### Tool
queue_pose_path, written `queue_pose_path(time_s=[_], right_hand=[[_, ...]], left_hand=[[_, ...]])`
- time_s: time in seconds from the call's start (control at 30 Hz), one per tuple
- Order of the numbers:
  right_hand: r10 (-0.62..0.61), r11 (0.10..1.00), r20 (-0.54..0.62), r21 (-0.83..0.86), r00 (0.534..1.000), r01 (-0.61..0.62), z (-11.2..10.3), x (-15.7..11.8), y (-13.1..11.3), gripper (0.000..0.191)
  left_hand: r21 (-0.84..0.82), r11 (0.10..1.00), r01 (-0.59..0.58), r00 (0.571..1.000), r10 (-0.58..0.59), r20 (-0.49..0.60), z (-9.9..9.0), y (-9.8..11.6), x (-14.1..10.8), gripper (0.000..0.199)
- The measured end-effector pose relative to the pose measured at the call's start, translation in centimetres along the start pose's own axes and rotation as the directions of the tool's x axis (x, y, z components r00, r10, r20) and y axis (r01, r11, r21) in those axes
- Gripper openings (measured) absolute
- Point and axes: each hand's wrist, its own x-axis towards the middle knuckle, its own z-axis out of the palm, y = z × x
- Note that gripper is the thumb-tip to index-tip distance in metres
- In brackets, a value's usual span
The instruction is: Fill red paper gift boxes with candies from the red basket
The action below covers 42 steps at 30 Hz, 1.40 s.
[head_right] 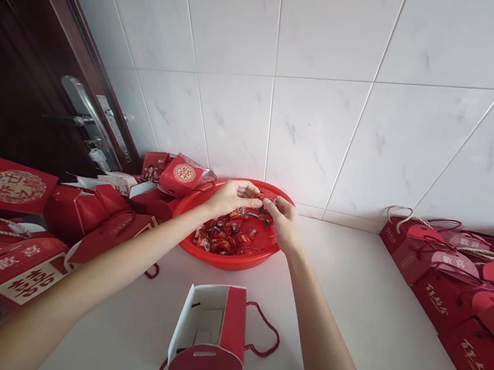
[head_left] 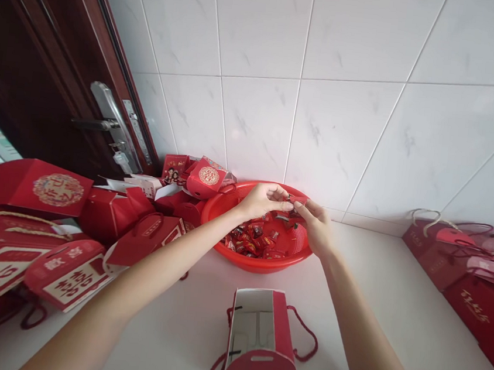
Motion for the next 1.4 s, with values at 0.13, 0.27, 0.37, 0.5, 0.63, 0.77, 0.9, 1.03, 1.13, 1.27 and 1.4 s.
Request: queue_pose_path(time_s=[0.13, 0.27, 0.37, 0.5, 0.63, 0.77, 0.9, 1.03, 1.13, 1.27, 1.4], right_hand=[[0.004, 1.000, 0.020, -0.004, 1.000, -0.004, 0.0, 0.0, -0.1, 0.038], [-0.009, 0.999, 0.023, -0.040, 1.000, 0.009, 0.1, -0.1, -0.1, 0.031], [-0.013, 0.999, 0.008, -0.044, 1.000, 0.013, 0.0, -0.1, 0.0, 0.029], [-0.013, 0.999, 0.019, -0.030, 1.000, 0.013, -0.1, 0.0, 0.2, 0.027], [0.007, 1.000, 0.061, -0.001, 0.998, -0.007, -0.2, -0.1, -0.1, 0.025], [0.035, 0.998, 0.084, 0.048, 0.996, -0.039, -0.2, -0.3, -0.6, 0.028], [0.055, 0.995, 0.050, 0.086, 0.997, -0.059, -0.1, -0.7, -1.6, 0.031], [0.029, 0.995, 0.060, 0.098, 0.998, -0.034, 0.5, -2.0, -3.8, 0.028], [0.017, 0.996, 0.122, 0.090, 0.992, -0.028, 1.6, -4.0, -5.9, 0.024], [0.114, 0.987, 0.257, 0.083, 0.960, -0.140, 3.6, -7.6, -7.8, 0.021], [0.302, 0.928, 0.435, 0.071, 0.848, -0.366, 5.1, -10.7, -7.5, 0.021]], left_hand=[[0.053, 0.999, 0.011, 1.000, -0.010, -0.024, -0.3, 0.0, -0.3, 0.047], [0.067, 0.998, 0.008, 1.000, -0.009, 0.018, -0.5, 0.1, -0.8, 0.048], [0.032, 0.999, -0.003, 0.999, 0.002, 0.054, -0.6, 0.1, -1.0, 0.048], [0.028, 0.998, -0.049, 0.995, 0.046, 0.090, -0.8, -0.1, -1.1, 0.049], [0.060, 0.992, -0.110, 0.990, 0.104, 0.092, -0.7, -0.1, -1.5, 0.049], [0.061, 0.990, -0.129, 0.990, 0.125, 0.066, -0.6, 0.6, -3.0, 0.052], [0.101, 0.991, -0.090, 0.996, 0.090, 0.005, -1.3, 2.0, -6.0, 0.046], [0.179, 0.982, -0.066, 0.994, 0.048, 0.101, -2.0, 3.3, -9.8, 0.029], [0.241, 0.966, -0.088, 0.977, 0.037, 0.208, -1.7, 4.1, -12.5, 0.021], [0.350, 0.933, -0.078, 0.958, -0.027, 0.284, -0.1, 4.9, -15.2, 0.017], [0.405, 0.913, -0.042, 0.949, -0.090, 0.302, 1.1, 5.4, -16.7, 0.012]])
